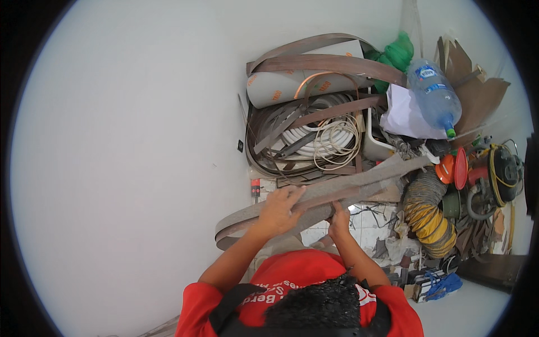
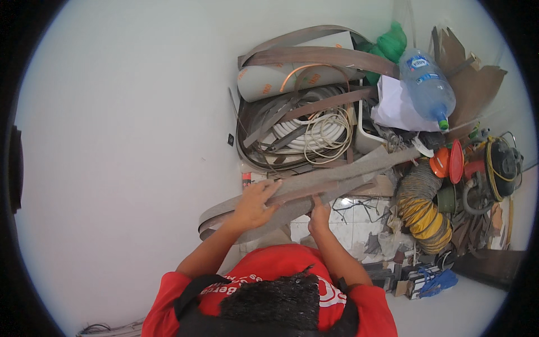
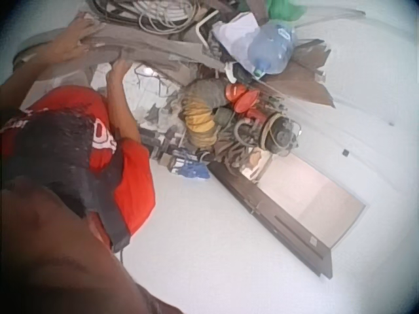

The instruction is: The person handles long brown edging strips and a wooden board in a cluttered room. They pick up the strips from a pile on the floor, examine both sides by hand, and reposition them while clearing space among surrounding renovation equipment like a vacuum and flexible hoses.

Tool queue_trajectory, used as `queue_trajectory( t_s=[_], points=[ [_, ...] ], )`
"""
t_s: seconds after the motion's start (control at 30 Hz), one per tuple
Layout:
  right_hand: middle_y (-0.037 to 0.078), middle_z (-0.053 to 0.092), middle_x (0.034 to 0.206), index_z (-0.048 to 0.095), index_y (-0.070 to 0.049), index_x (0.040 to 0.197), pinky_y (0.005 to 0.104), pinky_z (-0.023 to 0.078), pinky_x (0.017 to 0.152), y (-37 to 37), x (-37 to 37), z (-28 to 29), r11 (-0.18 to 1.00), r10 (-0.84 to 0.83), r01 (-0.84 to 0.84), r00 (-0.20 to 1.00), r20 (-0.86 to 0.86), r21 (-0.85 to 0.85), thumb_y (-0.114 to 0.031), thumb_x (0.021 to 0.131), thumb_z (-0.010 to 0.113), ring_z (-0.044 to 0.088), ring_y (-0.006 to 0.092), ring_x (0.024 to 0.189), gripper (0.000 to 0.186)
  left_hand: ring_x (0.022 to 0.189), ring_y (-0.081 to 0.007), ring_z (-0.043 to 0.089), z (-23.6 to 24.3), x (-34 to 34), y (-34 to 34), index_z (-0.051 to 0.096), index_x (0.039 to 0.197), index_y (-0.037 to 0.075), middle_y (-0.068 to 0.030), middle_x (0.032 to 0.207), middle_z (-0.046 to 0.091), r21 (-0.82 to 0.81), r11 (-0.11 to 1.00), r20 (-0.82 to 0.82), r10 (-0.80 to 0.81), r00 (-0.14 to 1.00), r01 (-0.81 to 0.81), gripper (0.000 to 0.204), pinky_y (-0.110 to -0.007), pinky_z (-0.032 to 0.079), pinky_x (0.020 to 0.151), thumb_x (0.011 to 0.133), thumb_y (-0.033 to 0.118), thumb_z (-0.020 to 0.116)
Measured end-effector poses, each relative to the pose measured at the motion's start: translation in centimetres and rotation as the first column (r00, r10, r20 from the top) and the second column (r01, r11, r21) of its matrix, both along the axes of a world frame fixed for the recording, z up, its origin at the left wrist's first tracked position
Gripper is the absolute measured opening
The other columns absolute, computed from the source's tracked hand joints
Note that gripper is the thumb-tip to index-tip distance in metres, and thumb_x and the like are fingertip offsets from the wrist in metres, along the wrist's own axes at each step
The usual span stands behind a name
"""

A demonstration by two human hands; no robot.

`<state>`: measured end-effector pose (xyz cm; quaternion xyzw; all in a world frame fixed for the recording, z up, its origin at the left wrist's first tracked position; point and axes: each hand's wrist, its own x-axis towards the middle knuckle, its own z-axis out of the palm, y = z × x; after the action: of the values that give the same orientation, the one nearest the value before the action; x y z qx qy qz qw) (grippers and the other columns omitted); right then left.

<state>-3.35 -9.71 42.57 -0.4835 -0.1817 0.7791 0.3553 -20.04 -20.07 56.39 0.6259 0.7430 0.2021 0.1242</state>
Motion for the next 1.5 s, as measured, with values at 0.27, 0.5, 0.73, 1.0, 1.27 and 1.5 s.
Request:
queue_trajectory(
  t_s=[0.27,0.5,0.73,1.0,1.27,1.5],
  points=[
    [0.009,0.064,0.111,0.054,-0.003,0.125,0.0354,0.058,0.074,-0.2,1.2,1.5,0.985,0.097,-0.089,0.994,-0.044,0.149,-0.020,0.095,0.063,0.067,0.0224,0.095,0.036,0.118,-0.0397,0.051,-2.6,2.9,1.9,0.037,0.152,0.010,-0.0220,0.136,0.051,-0.149,0.988,-0.041,0.031,0.999,-0.037,0.069,-0.050,0.038,0.099,0.094,0.040,0.061],
    [0.009,0.066,0.113,0.057,-0.001,0.120,0.0367,0.053,0.081,0.5,2.3,2.9,0.978,0.050,-0.018,0.987,-0.151,0.208,-0.015,0.097,0.057,0.066,0.0225,0.099,0.026,0.116,-0.0397,0.051,-3.1,4.9,3.2,0.033,0.153,0.007,-0.0221,0.132,0.051,-0.157,0.987,0.032,-0.029,0.999,0.034,0.077,-0.050,0.038,0.098,0.095,0.052,0.055],
    [0.008,0.066,0.113,0.060,0.000,0.119,0.0350,0.052,0.082,0.6,3.4,3.0,0.975,0.031,0.011,0.982,-0.184,0.223,-0.020,0.097,0.051,0.064,0.0222,0.100,0.031,0.116,-0.0407,0.051,-2.7,4.7,4.0,0.030,0.154,0.005,-0.0240,0.131,0.050,-0.202,0.971,0.059,-0.117,0.991,0.127,0.101,-0.052,0.039,0.098,0.083,0.070,0.060],
    [0.005,0.065,0.104,0.065,-0.004,0.109,0.0319,0.050,0.069,0.7,5.5,0.8,0.984,-0.003,0.056,0.955,-0.296,0.170,-0.024,0.094,0.054,0.063,0.0172,0.091,0.027,0.115,-0.0428,0.051,-3.5,5.9,5.6,0.021,0.156,0.003,-0.0248,0.132,0.048,-0.224,0.939,0.049,-0.257,0.965,0.261,0.110,-0.050,0.042,0.099,0.071,0.037,0.083],
    [0.012,0.059,0.130,0.050,-0.003,0.135,0.0451,0.048,0.101,1.6,7.6,3.0,0.950,0.174,0.027,0.780,-0.601,0.310,-0.025,0.096,0.055,0.059,0.0257,0.120,0.045,0.111,-0.0401,0.053,-3.6,7.8,8.3,0.024,0.154,0.000,-0.0246,0.131,0.048,-0.245,0.933,-0.014,-0.274,0.962,0.262,0.096,-0.047,0.043,0.096,0.075,0.021,0.076],
    [0.011,0.061,0.123,0.053,0.000,0.129,0.0402,0.048,0.099,3.2,6.0,4.0,0.949,-0.243,0.235,0.970,0.016,0.210,-0.009,0.093,0.068,0.060,0.0247,0.113,0.040,0.116,-0.0421,0.051,-2.4,10.3,9.0,0.023,0.153,-0.004,-0.0283,0.138,0.045,-0.223,0.908,-0.111,-0.384,0.917,0.353,0.105,-0.048,0.041,0.101,0.073,0.035,0.078]
  ],
)
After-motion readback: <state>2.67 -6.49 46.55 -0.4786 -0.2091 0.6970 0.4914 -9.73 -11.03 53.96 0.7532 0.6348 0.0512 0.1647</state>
